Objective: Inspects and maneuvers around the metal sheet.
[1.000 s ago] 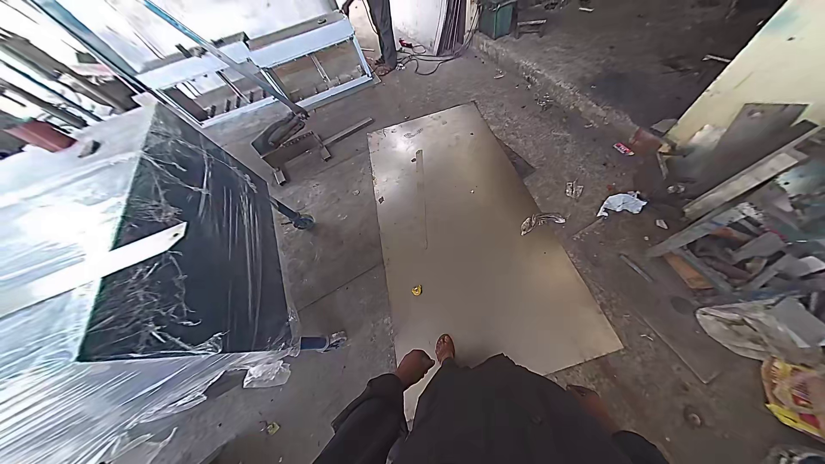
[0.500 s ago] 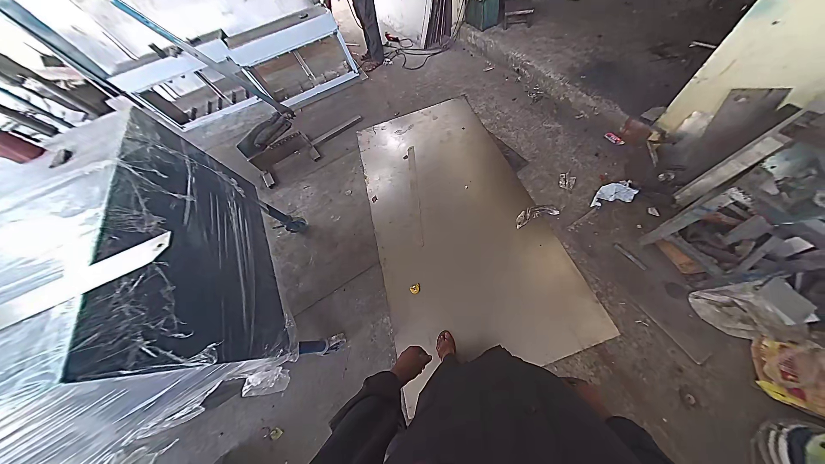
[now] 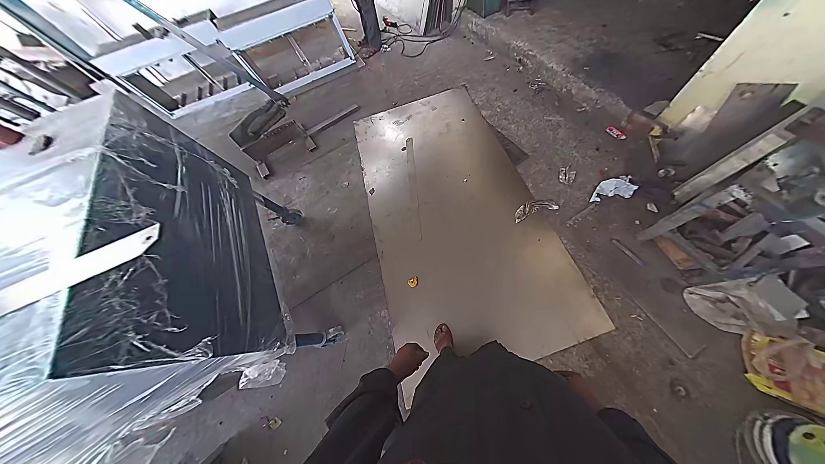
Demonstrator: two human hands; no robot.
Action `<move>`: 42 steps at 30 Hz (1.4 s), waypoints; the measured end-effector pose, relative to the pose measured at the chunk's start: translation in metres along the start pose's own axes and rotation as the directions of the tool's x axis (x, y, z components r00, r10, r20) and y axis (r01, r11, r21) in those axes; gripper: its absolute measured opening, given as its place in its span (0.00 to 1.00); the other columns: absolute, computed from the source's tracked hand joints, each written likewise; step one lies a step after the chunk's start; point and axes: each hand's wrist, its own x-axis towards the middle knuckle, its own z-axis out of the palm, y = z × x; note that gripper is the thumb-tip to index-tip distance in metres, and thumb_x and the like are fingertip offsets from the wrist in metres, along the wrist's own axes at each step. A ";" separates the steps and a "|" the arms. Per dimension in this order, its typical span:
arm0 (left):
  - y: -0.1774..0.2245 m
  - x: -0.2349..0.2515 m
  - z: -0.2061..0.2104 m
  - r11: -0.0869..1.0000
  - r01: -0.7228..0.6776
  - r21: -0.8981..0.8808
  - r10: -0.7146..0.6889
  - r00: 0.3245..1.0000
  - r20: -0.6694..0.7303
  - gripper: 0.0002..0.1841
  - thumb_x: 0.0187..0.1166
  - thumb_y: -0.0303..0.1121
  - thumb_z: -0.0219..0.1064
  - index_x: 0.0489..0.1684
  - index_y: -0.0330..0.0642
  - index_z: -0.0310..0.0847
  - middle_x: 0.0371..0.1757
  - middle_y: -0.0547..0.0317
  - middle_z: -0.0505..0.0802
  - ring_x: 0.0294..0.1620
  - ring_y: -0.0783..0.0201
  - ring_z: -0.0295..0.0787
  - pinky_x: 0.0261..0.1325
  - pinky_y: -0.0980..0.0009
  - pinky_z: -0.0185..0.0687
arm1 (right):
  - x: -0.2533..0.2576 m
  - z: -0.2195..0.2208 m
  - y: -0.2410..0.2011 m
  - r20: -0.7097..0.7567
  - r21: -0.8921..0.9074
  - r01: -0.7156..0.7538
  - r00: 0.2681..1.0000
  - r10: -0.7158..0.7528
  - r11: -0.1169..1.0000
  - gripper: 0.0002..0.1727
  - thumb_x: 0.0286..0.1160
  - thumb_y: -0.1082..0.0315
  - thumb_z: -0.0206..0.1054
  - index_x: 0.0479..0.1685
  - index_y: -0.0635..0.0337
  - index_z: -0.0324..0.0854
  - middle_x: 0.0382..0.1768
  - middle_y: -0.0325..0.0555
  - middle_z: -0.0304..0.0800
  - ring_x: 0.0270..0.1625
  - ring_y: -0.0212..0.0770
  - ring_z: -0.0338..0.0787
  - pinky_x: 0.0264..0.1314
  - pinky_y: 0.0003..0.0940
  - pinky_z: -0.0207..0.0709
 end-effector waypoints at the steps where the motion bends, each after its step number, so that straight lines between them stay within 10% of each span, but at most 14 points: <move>1: 0.000 0.000 0.000 1.000 -0.001 -0.001 0.001 1.000 0.001 0.25 0.90 0.48 0.58 0.58 0.32 0.88 0.54 0.40 0.94 0.57 0.47 0.92 0.69 0.45 0.81 | 0.001 0.000 0.000 0.000 -0.005 0.002 1.000 -0.002 1.000 0.24 0.93 0.49 0.54 0.66 0.54 0.88 0.63 0.55 0.93 0.70 0.55 0.88 0.77 0.60 0.73; 42: -0.002 0.001 0.002 1.000 -0.024 0.018 0.025 1.000 -0.011 0.25 0.90 0.49 0.58 0.57 0.33 0.88 0.51 0.40 0.94 0.54 0.47 0.92 0.66 0.45 0.82 | 0.013 0.010 0.014 -0.008 0.012 0.012 1.000 -0.012 1.000 0.24 0.92 0.49 0.56 0.65 0.54 0.89 0.61 0.56 0.93 0.68 0.56 0.89 0.75 0.61 0.74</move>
